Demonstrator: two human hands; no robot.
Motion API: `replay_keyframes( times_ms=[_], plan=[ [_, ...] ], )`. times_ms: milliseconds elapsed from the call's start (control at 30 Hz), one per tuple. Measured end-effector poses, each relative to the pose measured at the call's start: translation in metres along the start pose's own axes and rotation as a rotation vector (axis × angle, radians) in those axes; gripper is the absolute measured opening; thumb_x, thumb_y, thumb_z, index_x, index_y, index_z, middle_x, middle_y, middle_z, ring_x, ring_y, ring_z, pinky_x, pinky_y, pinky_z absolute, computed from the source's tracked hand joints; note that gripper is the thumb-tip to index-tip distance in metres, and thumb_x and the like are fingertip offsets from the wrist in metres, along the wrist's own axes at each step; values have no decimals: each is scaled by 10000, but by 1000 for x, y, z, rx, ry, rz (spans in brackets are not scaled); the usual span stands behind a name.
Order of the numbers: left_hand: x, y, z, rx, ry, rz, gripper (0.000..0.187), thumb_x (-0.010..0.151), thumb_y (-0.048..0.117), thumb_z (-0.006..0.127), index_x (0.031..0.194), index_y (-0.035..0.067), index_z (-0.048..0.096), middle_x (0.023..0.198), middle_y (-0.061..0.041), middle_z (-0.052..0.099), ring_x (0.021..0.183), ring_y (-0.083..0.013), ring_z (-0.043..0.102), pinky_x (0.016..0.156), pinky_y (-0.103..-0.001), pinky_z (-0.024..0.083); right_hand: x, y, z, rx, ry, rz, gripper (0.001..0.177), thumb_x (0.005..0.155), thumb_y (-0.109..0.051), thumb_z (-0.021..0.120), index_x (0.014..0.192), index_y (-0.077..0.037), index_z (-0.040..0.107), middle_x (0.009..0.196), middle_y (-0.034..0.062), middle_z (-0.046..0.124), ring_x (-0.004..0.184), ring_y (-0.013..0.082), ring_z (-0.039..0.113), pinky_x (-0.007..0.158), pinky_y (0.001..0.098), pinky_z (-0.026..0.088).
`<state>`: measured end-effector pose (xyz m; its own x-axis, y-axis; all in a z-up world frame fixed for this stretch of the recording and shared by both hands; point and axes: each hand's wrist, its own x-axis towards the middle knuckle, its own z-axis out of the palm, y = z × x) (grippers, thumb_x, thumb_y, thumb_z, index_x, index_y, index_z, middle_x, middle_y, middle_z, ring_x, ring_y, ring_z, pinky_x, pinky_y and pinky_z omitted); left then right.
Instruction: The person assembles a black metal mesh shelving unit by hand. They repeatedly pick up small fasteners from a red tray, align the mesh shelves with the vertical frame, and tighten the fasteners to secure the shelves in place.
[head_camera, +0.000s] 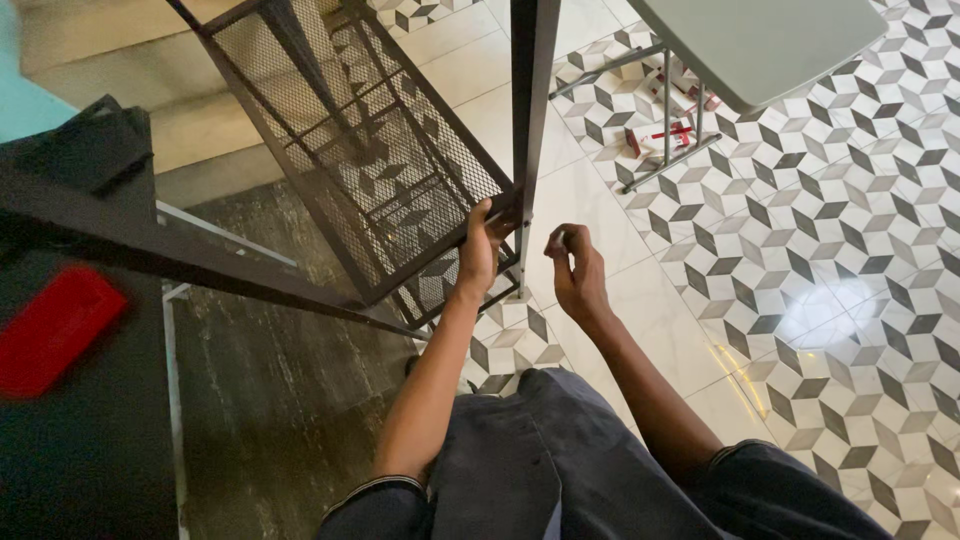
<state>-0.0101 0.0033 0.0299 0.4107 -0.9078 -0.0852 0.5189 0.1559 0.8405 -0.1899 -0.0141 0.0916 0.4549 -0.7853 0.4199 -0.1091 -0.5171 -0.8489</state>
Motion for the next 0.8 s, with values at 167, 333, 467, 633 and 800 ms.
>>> replay_keyframes(
  times_ms=[167, 333, 467, 633, 800],
  plan=[
    [1, -13, -10, -139, 9, -26, 508, 1042, 476, 459, 1213, 26, 624, 1172, -105, 723, 1170, -223, 636, 1120, -408, 409, -5, 16, 10, 323, 31, 114, 134, 1010, 78, 387, 1067, -9, 472, 842, 41, 518, 732, 141, 492, 696, 296, 470],
    [-5, -29, -21, -168, -28, 105, 404, 1034, 425, 552, 1257, 88, 548, 1223, -95, 673, 1214, -231, 600, 1160, -423, 392, -1, -8, 15, 151, 53, 189, 180, 955, -46, 657, 1105, 7, 574, 671, -12, 421, 618, 65, 354, 556, 250, 322],
    [-9, -26, -22, -181, -33, 90, 425, 1021, 442, 565, 1256, 89, 552, 1249, -97, 655, 1239, -239, 577, 1188, -437, 357, 9, -24, 25, 25, 134, 202, 277, 929, -152, 788, 1123, -9, 651, 581, -43, 362, 541, 43, 297, 493, 255, 255],
    [-18, -20, -16, -232, -2, 12, 514, 1002, 498, 521, 1203, 35, 618, 1232, -116, 680, 1246, -241, 576, 1183, -425, 333, 11, -25, 32, 38, 202, 216, 237, 935, -146, 809, 1092, -26, 679, 574, -55, 349, 536, 34, 279, 481, 258, 230],
    [-12, -34, -22, -306, 52, 18, 467, 985, 480, 573, 1177, 54, 588, 1192, -126, 681, 1212, -257, 588, 1131, -441, 385, 12, -21, 34, 64, 243, 189, 190, 947, -103, 801, 1075, -27, 683, 592, -63, 346, 552, 26, 277, 488, 255, 213]
  ],
)
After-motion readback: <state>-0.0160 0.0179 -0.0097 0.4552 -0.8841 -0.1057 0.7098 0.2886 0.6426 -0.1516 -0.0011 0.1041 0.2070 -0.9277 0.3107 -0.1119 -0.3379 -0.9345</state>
